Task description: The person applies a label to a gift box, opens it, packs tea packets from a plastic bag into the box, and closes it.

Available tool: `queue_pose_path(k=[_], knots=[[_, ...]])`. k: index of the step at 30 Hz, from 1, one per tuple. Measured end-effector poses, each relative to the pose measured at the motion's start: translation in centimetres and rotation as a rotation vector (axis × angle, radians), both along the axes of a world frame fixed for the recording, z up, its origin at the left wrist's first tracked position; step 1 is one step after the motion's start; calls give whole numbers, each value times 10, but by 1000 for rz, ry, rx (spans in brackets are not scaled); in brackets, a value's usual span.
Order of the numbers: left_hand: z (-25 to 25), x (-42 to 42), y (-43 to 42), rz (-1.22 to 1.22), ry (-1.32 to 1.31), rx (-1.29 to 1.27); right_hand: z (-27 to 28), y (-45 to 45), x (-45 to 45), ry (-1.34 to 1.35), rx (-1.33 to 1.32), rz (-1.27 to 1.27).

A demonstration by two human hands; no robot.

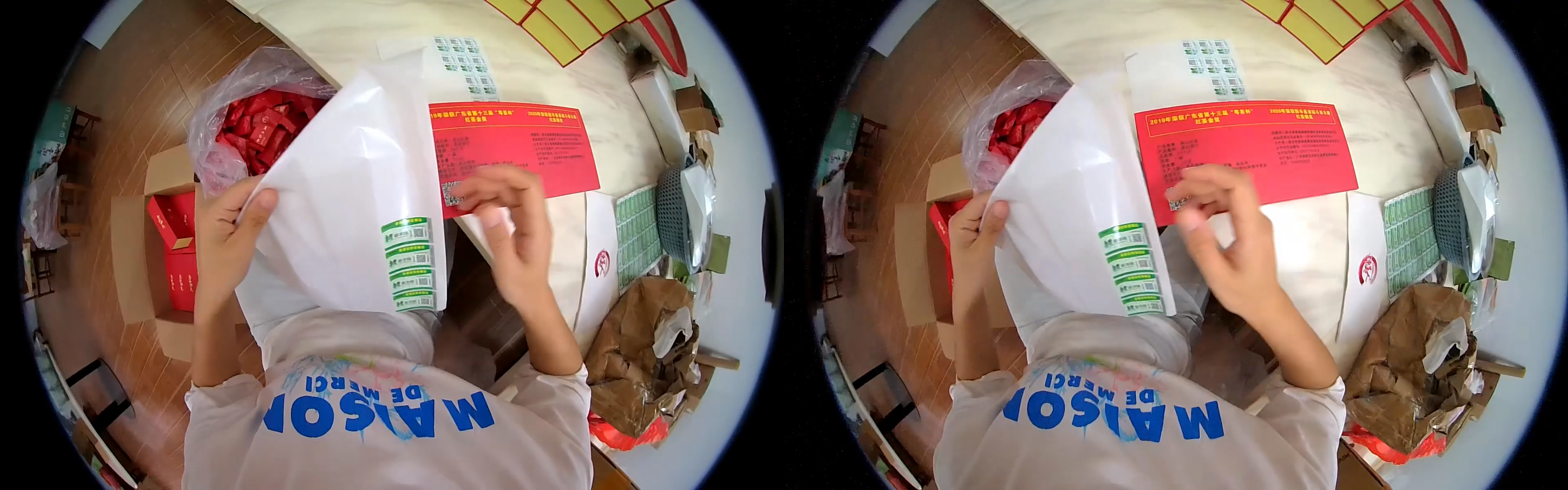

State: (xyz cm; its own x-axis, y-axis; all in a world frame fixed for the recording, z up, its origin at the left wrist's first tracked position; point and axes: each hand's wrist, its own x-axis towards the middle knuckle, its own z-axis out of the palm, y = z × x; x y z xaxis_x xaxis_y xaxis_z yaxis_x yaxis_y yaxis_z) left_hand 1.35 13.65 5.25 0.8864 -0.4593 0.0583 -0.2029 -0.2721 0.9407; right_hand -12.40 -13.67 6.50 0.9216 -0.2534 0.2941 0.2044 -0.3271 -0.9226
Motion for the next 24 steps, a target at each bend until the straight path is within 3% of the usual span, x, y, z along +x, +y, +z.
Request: queue_pose_path(k=[3, 7, 8, 10, 12, 14, 17, 18, 20, 24], knots=[[9, -7, -3, -1, 53, 28, 6, 23, -2, 103, -35, 14], [1, -12, -6, -22, 119, -105, 5, 33, -7, 200, 230, 87], [0, -18, -15, 45, 8, -157, 4, 34, -8, 177, 304, 97], [1, -21, -17, 110, -104, -213, 2, 36, -10, 138, 211, 88], [2, -18, -9, 222, -464, -49, 6, 38, -15, 71, -222, 96], [8, -24, 0, 222, -534, -25, 7, 46, -17, 111, -329, 185], [19, -36, -2, -164, -834, 177, -8, 55, -17, 20, -450, 258], [20, -38, -8, -164, -833, 177, -7, 56, -18, 20, -450, 259], [17, -39, -18, -482, -765, 287, -6, 56, -19, 108, -448, 267], [0, -38, -26, -543, -717, 214, -4, 54, -21, 91, -464, 281]])
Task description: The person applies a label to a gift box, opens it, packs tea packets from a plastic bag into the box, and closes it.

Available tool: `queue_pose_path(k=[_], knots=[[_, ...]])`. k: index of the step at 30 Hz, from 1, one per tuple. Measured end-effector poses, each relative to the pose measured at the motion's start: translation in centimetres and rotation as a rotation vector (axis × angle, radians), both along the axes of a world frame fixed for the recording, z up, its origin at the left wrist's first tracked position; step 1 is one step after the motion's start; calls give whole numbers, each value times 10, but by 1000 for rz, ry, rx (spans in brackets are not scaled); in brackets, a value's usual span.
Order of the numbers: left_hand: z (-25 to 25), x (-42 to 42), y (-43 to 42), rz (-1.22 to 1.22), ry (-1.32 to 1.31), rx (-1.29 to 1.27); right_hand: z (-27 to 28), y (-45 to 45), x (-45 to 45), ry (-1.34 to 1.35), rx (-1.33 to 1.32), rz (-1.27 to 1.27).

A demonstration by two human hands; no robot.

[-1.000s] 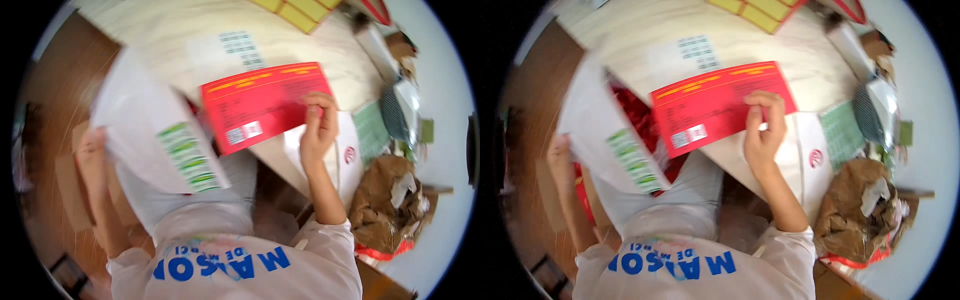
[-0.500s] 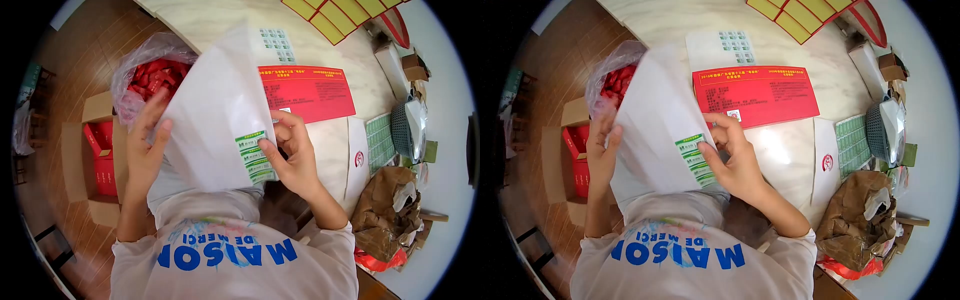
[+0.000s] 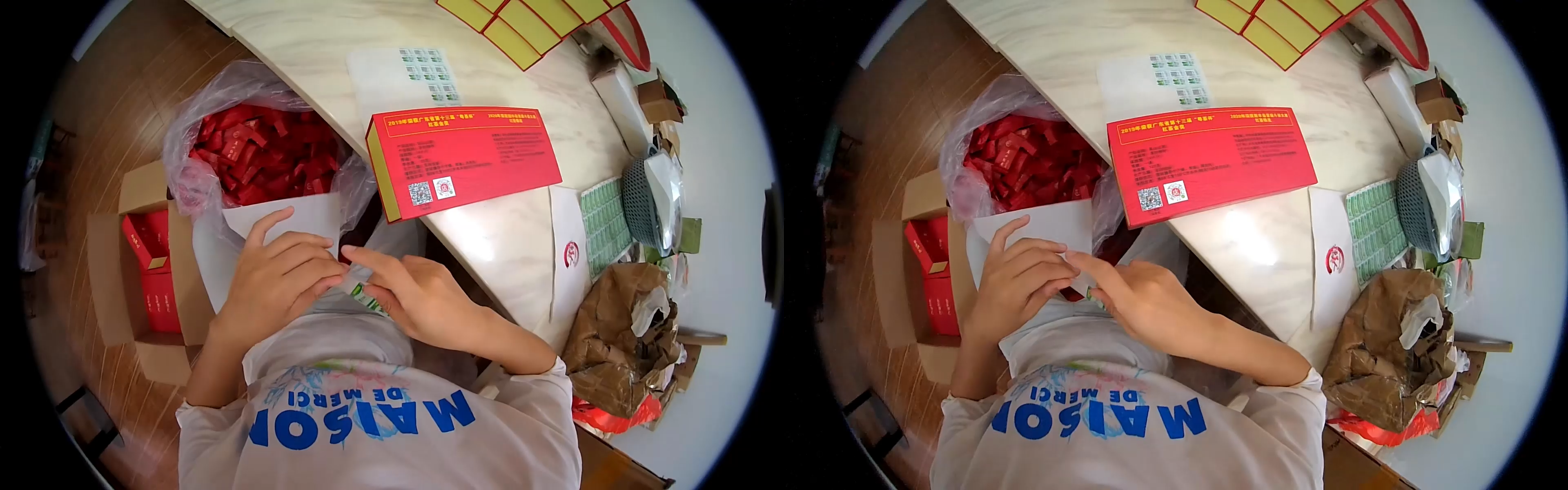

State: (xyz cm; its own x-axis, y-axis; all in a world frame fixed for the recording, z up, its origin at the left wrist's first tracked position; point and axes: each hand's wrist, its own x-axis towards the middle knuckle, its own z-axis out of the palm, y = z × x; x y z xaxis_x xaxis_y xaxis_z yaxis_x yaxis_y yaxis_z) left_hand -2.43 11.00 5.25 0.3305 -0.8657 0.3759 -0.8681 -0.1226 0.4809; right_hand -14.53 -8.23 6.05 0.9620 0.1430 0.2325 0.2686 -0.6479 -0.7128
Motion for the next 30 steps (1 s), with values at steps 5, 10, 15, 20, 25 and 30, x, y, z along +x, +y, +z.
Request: queue_pose_path(k=[5, 10, 15, 20, 25, 30], knots=[[0, 5, -13, -48, 114, 27, 6, -2, 3, 12, 4, 54], [1, 19, -18, -213, 424, 169, 11, -11, 2, 25, -29, 96], [-5, 27, -25, -230, 1028, 318, 10, -11, 7, -2, 153, 7], [-18, 30, -27, -282, 1180, 203, 10, -13, 7, 46, 222, -39], [-17, 29, -31, -284, 1318, 204, 9, -14, 9, 35, 216, -33], [-16, 32, -31, -345, 1301, 289, 9, -18, 9, 33, 149, -3]])
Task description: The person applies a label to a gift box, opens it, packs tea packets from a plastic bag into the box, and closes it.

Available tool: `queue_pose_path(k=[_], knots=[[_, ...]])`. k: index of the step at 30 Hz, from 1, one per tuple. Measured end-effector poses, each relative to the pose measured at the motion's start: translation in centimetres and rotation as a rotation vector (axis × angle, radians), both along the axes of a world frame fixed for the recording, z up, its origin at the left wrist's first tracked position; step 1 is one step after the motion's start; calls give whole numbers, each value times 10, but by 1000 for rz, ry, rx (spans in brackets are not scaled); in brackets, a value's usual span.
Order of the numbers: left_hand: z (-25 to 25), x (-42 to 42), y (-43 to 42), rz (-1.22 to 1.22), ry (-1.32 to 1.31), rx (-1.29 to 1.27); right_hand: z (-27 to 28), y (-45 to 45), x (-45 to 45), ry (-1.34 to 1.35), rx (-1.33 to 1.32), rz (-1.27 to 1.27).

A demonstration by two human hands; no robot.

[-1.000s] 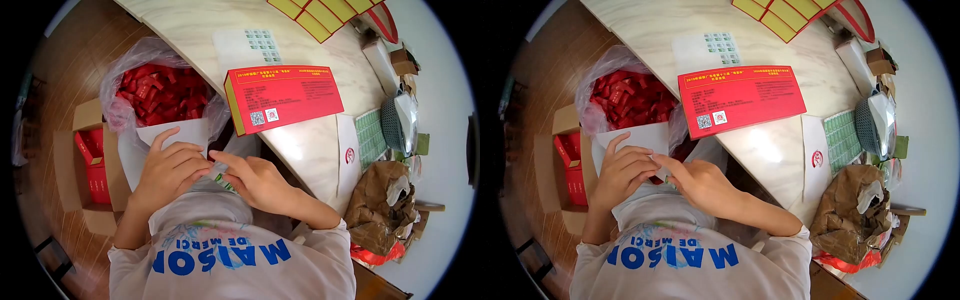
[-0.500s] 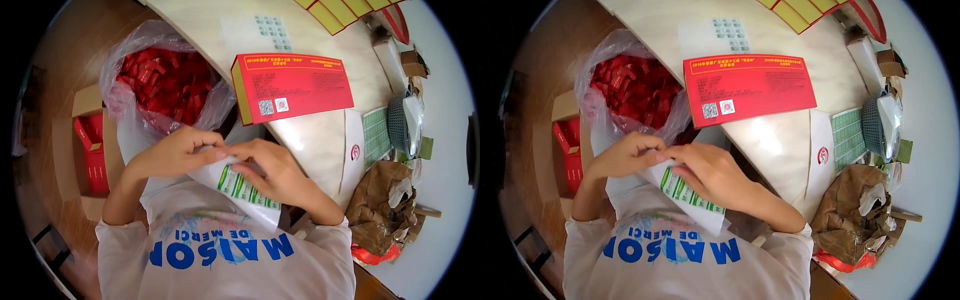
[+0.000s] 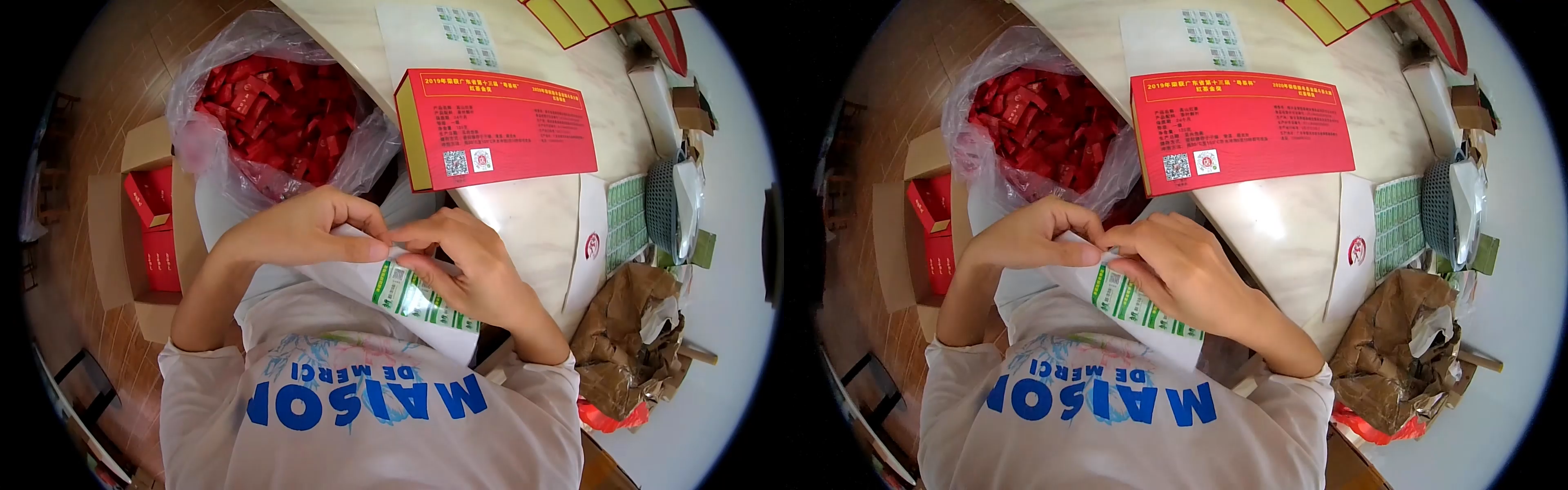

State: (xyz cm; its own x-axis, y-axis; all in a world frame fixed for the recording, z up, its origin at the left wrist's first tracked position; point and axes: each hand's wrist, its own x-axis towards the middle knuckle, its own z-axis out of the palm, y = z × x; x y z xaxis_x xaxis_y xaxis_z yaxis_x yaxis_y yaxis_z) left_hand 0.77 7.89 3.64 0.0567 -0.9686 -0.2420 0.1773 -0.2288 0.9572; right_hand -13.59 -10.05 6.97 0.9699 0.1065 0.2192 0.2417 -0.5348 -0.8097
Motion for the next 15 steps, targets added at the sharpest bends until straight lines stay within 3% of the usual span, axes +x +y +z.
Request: queue_pose_path(k=[4, 9, 13, 15], knots=[[-1, 1, 1, 20, 48, 46, 7, -4, 0, 24, -51, 10], [0, -4, -1, 75, 156, 31, -1, -2, -4, 176, 294, 45], [-4, -5, -1, 109, 233, 8, 0, -1, -2, 185, 271, 21], [-3, -5, -2, 104, 253, 20, 0, -4, 2, 8, 47, 93]])
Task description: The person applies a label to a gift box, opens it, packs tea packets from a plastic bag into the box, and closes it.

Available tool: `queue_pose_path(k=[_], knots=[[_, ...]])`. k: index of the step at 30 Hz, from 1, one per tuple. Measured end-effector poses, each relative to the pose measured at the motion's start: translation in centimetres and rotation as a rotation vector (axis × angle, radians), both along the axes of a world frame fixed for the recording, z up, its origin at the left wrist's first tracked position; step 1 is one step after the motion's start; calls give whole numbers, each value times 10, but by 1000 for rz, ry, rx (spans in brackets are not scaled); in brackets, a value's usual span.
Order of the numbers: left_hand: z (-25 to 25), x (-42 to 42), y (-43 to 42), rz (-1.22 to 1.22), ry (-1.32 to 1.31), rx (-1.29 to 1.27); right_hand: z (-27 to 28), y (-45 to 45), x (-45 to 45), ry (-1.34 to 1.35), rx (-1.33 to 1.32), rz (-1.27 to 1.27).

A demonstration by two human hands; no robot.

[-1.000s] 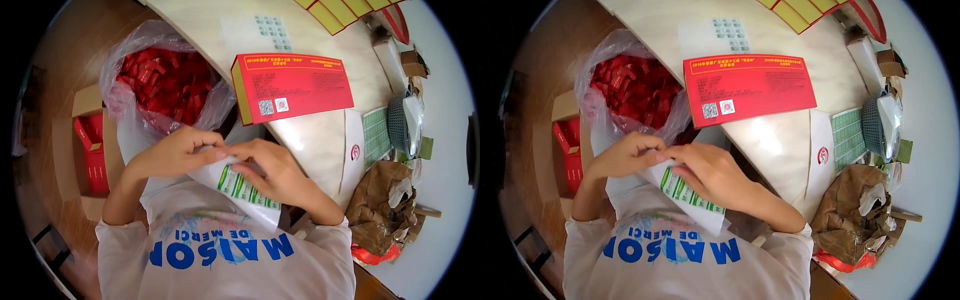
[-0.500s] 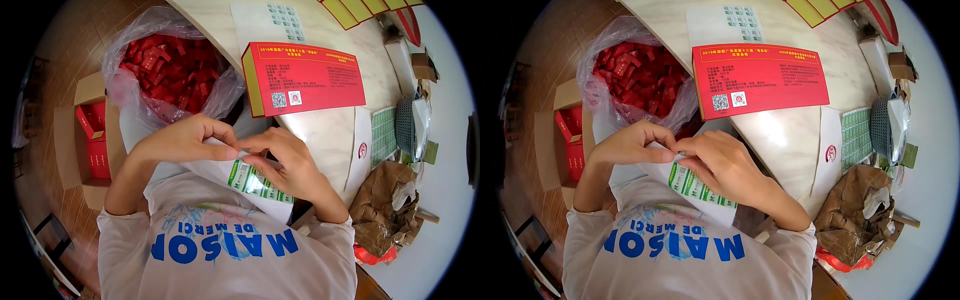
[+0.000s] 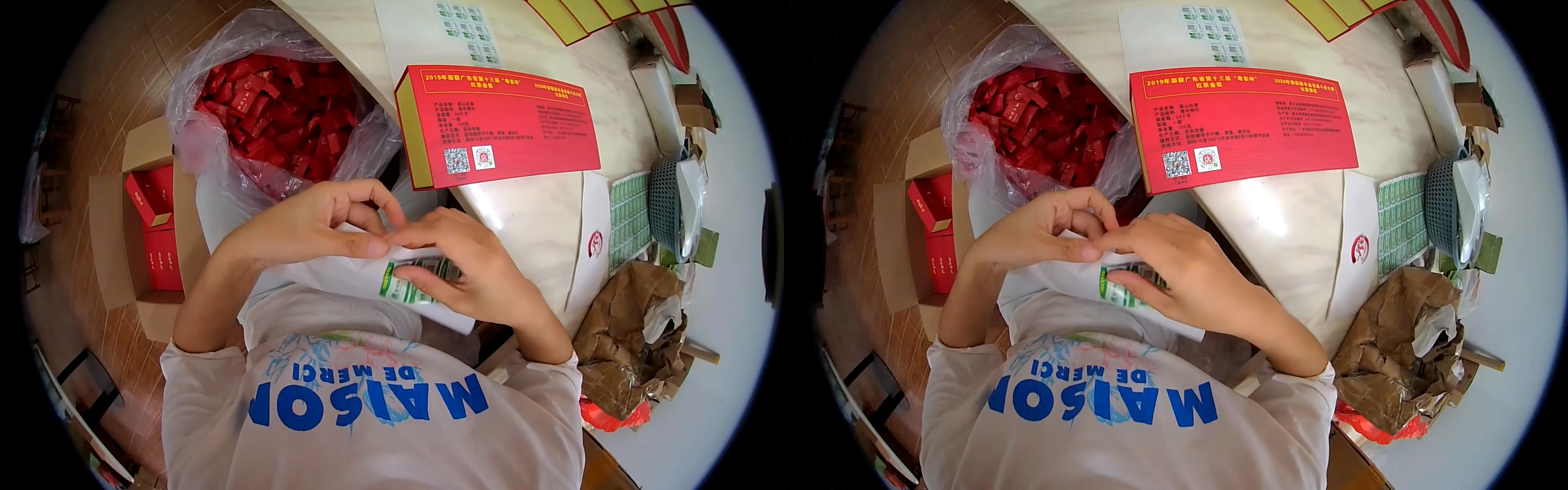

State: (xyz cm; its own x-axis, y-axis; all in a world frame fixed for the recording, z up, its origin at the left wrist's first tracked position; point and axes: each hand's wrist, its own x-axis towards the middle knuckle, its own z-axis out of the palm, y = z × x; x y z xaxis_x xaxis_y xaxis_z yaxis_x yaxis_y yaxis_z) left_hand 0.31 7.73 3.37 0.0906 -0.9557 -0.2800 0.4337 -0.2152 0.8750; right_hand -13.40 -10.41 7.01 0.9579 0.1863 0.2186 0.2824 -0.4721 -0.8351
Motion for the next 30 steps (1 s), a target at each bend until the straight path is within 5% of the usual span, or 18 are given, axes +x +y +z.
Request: queue_pose_path(k=[17, 25, 30], knots=[[-3, 1, -5, 105, -152, 72, 3, 6, -5, -362, -538, -49], [-19, -2, -9, 213, -460, 236, 27, -11, -11, -277, -197, -137], [-8, -5, -9, 85, -565, 194, 33, -28, -11, -242, -52, -447]])
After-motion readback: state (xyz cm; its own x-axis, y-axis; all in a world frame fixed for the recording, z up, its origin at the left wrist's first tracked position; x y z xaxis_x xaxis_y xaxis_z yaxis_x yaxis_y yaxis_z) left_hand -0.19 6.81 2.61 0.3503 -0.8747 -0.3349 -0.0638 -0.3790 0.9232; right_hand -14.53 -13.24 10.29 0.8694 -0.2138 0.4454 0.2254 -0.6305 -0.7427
